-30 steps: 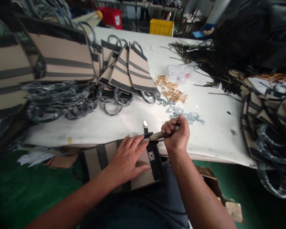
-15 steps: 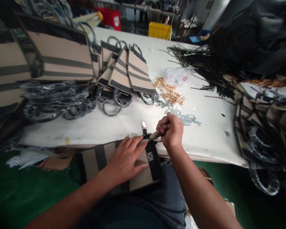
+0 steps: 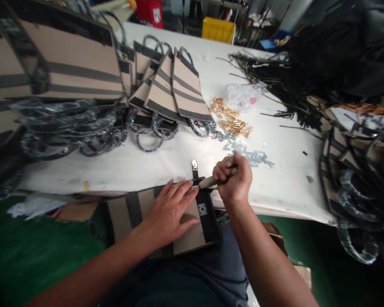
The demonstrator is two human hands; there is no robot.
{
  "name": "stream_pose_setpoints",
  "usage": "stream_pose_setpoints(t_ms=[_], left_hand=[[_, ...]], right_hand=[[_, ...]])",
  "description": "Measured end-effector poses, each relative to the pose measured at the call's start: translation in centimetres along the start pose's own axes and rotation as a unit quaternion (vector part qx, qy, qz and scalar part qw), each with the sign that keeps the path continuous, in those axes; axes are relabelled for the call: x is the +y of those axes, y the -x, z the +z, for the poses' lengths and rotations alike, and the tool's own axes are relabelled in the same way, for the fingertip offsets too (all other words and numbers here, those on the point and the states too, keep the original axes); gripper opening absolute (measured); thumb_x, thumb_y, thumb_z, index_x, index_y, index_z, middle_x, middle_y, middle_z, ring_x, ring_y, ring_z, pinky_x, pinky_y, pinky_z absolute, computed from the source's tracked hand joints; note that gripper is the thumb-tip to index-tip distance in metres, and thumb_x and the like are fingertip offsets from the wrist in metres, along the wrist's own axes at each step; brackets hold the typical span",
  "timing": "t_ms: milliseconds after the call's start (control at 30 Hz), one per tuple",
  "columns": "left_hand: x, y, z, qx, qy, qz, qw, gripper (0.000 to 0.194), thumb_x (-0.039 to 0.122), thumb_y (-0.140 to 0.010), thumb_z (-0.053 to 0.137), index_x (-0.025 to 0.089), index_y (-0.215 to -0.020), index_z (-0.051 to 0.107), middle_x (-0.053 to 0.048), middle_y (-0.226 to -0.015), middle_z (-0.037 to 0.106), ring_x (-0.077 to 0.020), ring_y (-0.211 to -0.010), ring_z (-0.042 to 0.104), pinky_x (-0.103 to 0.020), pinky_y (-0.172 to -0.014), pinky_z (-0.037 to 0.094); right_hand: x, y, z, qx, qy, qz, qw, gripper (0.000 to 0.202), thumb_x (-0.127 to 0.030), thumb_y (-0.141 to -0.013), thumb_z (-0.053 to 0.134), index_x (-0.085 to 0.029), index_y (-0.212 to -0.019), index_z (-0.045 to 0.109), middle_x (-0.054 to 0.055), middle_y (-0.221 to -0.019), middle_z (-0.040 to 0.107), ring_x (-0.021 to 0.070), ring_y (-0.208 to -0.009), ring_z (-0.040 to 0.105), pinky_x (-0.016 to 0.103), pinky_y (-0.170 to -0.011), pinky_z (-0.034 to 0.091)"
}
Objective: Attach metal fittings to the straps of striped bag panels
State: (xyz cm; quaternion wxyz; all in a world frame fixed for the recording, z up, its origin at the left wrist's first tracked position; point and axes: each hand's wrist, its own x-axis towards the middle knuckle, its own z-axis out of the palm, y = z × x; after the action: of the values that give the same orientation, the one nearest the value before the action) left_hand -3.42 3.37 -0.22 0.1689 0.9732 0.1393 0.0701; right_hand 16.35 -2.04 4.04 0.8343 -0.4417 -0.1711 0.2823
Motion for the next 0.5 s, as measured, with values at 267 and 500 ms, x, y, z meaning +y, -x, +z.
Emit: stream_pose_setpoints(t_ms=[267,500], left_hand=[[-0.8,0.2,0.4,0.059,0.06,0.011,0.996,0.058,0.045,-0.098,0.065,0.021,-0.15,0.052,-0.011,-0.157,0.054,-0.0304,-0.149,0.044,-0.053,-0.131,0.025],[-1.8,-1.9,-1.2,0.091,0.026,-0.105,0.99,0.031,0.036,-0.095,0.067,0.02,-0.121,0.068,-0.011,-0.121,0.072,-0.0316,-0.116,0.064,-0.046,-0.101,0.052]], right_hand=[[0.9,2.6,1.5,-0.098,0.214,-0.077,0.969,0.043,-0.046,-0.098,0.065,-0.023,-0.062,0.055,-0.004,-0.05,0.045,0.0125,-0.042,0.043,0.027,-0.042,0.035],[-0.1,3.7,2.1,-0.206,0.339,-0.114,0.911,0.048,-0.044,-0.101,0.061,-0.021,-0.059,0.056,-0.002,-0.055,0.055,0.0135,-0.052,0.048,0.028,-0.054,0.039]])
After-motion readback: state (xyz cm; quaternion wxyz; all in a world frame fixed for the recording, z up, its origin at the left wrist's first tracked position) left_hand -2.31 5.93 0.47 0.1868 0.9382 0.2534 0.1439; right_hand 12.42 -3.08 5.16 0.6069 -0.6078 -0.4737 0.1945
